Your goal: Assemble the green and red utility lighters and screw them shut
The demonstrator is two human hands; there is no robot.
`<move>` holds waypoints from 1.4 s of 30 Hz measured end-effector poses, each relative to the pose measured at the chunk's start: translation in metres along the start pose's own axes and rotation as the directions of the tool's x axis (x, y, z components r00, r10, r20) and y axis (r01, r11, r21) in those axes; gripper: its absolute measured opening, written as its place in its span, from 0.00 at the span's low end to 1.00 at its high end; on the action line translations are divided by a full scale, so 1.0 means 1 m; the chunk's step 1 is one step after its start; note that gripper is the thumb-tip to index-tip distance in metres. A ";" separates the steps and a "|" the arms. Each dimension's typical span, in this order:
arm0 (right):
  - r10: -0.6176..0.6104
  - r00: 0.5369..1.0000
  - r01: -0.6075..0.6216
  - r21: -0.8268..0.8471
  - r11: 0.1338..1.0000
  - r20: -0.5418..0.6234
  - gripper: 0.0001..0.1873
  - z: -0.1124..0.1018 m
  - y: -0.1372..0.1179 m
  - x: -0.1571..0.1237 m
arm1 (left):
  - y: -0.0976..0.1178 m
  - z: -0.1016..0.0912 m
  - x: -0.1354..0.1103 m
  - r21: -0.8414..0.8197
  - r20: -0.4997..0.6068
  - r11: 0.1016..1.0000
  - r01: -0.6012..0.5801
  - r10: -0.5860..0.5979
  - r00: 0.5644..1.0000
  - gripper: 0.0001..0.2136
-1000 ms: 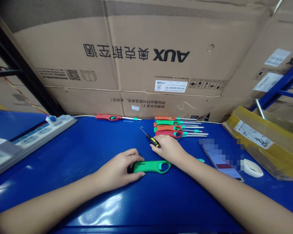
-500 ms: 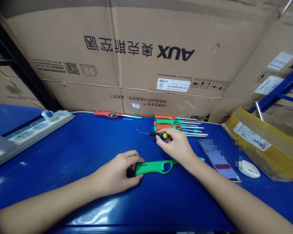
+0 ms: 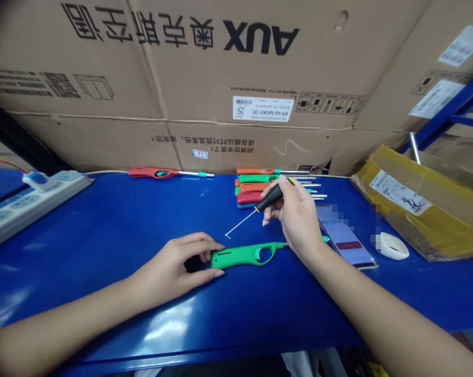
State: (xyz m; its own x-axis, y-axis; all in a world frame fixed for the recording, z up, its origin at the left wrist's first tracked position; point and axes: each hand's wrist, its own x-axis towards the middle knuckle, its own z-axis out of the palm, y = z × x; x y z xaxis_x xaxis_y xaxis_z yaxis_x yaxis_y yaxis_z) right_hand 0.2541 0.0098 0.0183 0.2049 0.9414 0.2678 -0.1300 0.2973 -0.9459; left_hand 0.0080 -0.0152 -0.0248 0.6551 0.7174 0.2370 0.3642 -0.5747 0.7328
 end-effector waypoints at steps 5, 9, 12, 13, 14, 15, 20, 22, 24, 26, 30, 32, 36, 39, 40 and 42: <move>-0.005 0.998 0.002 0.056 0.998 0.063 0.18 0.005 -0.006 -0.008 | 0.003 -0.005 0.002 -0.039 -0.115 0.999 -0.010 0.005 0.993 0.17; 0.023 0.997 -0.028 0.074 0.997 0.076 0.17 0.008 -0.005 -0.013 | 0.005 -0.013 0.002 -0.043 -0.202 0.997 -0.071 0.061 0.977 0.16; 0.052 0.996 -0.059 0.087 0.994 0.072 0.16 0.010 -0.003 -0.015 | 0.006 -0.014 0.002 -0.026 -0.214 0.994 -0.104 0.096 0.972 0.13; 0.058 0.995 -0.065 0.086 0.994 0.075 0.16 0.010 -0.003 -0.016 | 0.007 -0.014 0.002 -0.023 -0.211 0.994 -0.108 0.101 0.972 0.12; 0.062 0.995 -0.068 0.084 0.994 0.080 0.16 0.011 -0.002 -0.016 | 0.007 -0.014 0.002 -0.021 -0.207 0.994 -0.109 0.102 0.973 0.11; 0.063 0.994 -0.070 0.081 0.994 0.085 0.16 0.011 -0.002 -0.017 | 0.007 -0.013 0.001 -0.018 -0.204 0.994 -0.108 0.102 0.974 0.11; 0.081 0.993 -0.087 0.066 0.994 0.091 0.17 0.013 -0.002 -0.018 | 0.008 -0.013 0.002 -0.020 -0.190 0.995 -0.096 0.091 0.977 0.07; 0.091 0.992 -0.096 0.056 0.994 0.090 0.19 0.013 -0.002 -0.018 | 0.008 -0.014 0.002 -0.019 -0.177 0.996 -0.089 0.084 0.981 0.05; 0.097 0.991 -0.102 0.048 0.994 0.091 0.21 0.012 -0.001 -0.017 | 0.008 -0.015 0.003 -0.010 -0.163 0.997 -0.079 0.076 0.984 0.03; 0.101 0.990 -0.105 0.038 0.994 0.095 0.21 0.011 0.001 -0.017 | 0.009 -0.015 0.003 -0.001 -0.161 0.997 -0.076 0.074 0.984 0.03; 0.083 0.989 -0.087 0.028 0.996 0.122 0.19 0.009 0.003 -0.017 | 0.009 -0.015 0.003 0.005 -0.161 0.998 -0.070 0.070 0.984 0.04; 0.067 0.989 -0.073 0.039 0.997 0.132 0.17 0.009 0.004 -0.017 | 0.008 -0.015 0.003 0.004 -0.160 0.998 -0.066 0.065 0.985 0.04; 0.060 0.991 -0.067 0.060 0.996 0.118 0.15 0.009 0.003 -0.017 | 0.008 -0.014 0.002 0.002 -0.174 0.998 -0.058 0.057 0.983 0.04; 0.061 0.991 -0.069 0.067 0.995 0.117 0.14 0.009 0.002 -0.016 | 0.007 -0.014 0.002 0.002 -0.181 0.999 -0.052 0.051 0.982 0.03; 0.061 0.991 -0.070 0.069 0.995 0.120 0.14 0.009 0.002 -0.016 | 0.007 -0.014 0.002 0.002 -0.182 0.999 -0.052 0.052 0.982 0.03; 0.062 0.990 -0.070 0.065 0.995 0.125 0.14 0.008 0.002 -0.016 | 0.008 -0.014 0.002 0.001 -0.178 0.999 -0.053 0.052 0.983 0.04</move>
State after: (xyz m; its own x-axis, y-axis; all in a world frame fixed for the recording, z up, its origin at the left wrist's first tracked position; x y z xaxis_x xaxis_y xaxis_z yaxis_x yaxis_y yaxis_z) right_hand 0.2423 -0.0037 0.0134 0.0732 0.9705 0.2298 -0.2073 0.2402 -0.9483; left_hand 0.0029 -0.0125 -0.0096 0.5447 0.7451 0.3849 0.3295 -0.6122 0.7188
